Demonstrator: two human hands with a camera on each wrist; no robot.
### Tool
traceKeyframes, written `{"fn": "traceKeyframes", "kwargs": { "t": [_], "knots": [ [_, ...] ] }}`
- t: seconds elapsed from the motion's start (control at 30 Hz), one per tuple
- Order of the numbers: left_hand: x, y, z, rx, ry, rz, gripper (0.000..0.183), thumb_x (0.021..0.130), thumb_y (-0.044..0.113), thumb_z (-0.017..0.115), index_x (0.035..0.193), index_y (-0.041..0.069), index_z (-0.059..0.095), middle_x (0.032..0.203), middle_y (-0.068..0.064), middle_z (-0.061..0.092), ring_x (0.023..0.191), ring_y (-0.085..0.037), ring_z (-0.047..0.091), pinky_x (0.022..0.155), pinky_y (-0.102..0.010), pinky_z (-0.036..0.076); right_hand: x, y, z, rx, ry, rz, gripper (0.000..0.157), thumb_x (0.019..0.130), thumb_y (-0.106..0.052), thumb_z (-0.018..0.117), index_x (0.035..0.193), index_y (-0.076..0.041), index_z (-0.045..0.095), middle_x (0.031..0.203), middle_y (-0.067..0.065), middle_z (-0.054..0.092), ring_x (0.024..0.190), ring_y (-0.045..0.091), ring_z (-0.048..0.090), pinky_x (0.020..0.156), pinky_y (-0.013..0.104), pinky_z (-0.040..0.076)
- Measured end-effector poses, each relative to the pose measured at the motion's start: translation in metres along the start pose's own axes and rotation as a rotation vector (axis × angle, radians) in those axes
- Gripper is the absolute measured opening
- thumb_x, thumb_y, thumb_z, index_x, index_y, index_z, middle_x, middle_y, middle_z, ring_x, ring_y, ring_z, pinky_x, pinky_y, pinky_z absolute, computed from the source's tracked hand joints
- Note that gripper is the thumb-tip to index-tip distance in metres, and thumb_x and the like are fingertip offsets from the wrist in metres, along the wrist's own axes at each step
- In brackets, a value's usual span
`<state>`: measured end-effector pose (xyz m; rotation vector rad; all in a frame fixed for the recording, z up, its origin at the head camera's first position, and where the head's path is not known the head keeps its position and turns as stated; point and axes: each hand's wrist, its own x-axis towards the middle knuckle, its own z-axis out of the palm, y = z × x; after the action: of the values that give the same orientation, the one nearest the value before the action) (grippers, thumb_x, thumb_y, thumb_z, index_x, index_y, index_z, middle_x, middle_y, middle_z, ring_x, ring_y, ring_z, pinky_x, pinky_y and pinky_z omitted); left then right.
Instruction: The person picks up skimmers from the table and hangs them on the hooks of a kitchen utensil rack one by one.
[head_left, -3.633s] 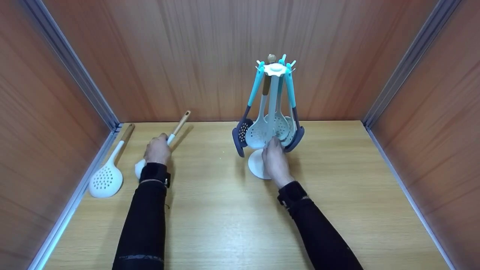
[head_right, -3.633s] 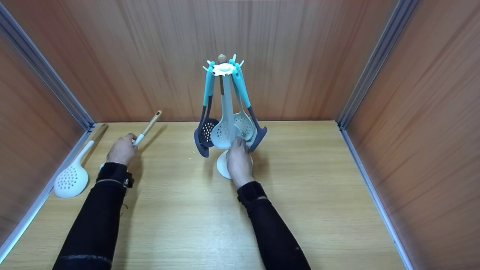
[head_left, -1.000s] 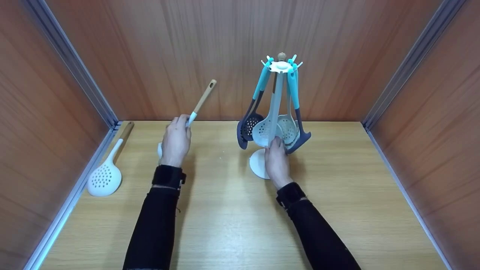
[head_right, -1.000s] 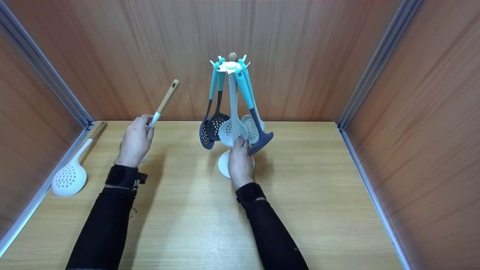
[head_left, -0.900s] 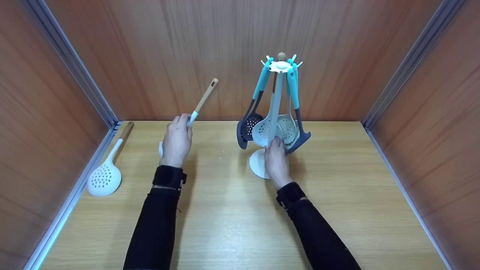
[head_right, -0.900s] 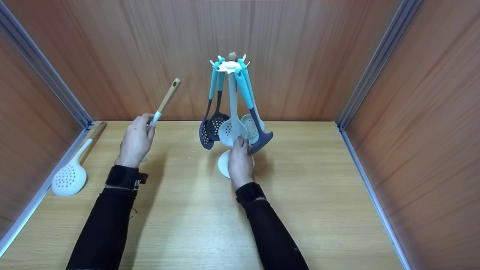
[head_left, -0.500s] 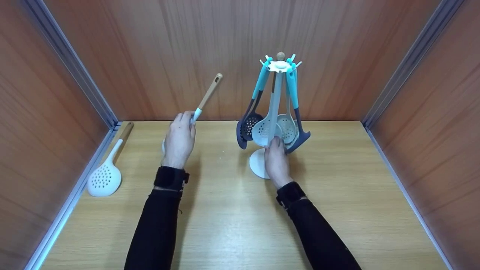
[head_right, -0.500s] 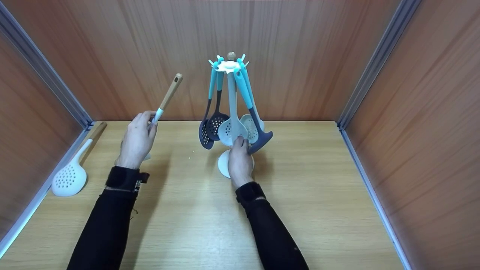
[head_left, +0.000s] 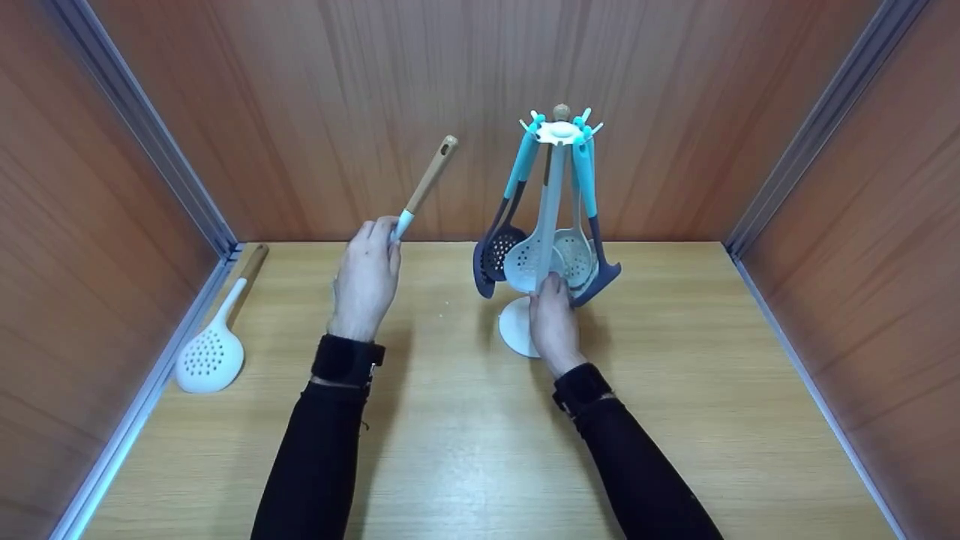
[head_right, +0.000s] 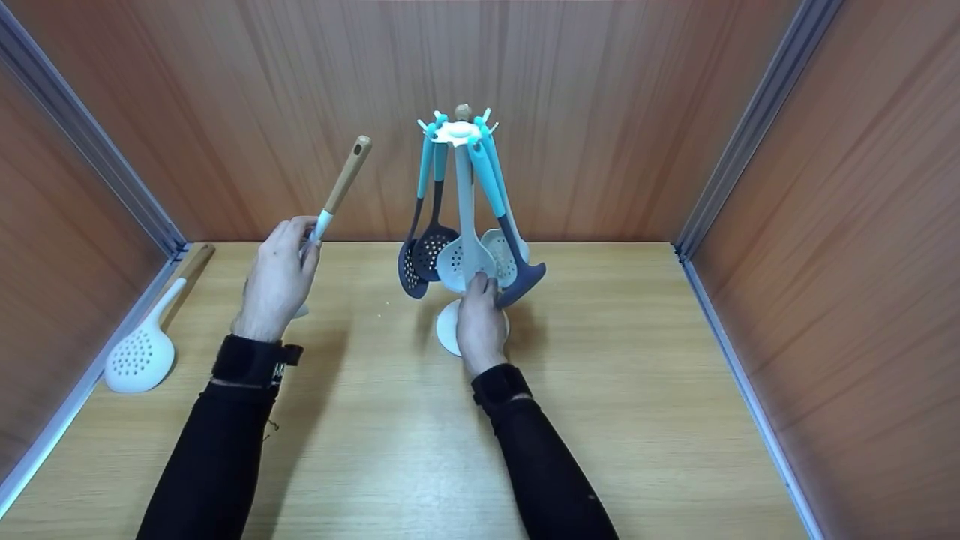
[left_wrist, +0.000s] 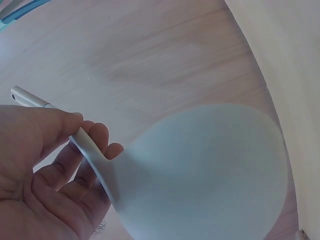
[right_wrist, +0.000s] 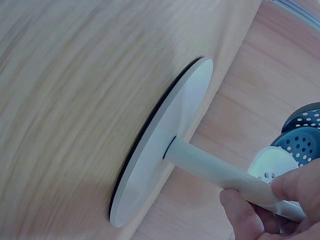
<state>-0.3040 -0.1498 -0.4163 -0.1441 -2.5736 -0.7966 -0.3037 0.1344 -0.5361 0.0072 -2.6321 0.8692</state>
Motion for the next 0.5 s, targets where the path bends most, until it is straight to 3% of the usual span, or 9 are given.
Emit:
{"fn": "traceKeyframes", "kwargs": {
  "t": [0.5],
  "knots": [
    [-0.007,0.021,-0.007,-0.010,0.028,0.050,0.034,0.119,0.007,0.066,0.153,0.003,0.069,0.134,-0.022,0.077,0.122,-0.040,0.080,0.102,-0.055,0.069,0.001,0.000,-0.001,0.019,-0.034,0.015,0.035,0.118,-0.007,0.067,0.147,0.010,0.057,0.139,0.030,0.068,0.131,0.043,0.075,0.107,0.053,0.069]
  ]
}}
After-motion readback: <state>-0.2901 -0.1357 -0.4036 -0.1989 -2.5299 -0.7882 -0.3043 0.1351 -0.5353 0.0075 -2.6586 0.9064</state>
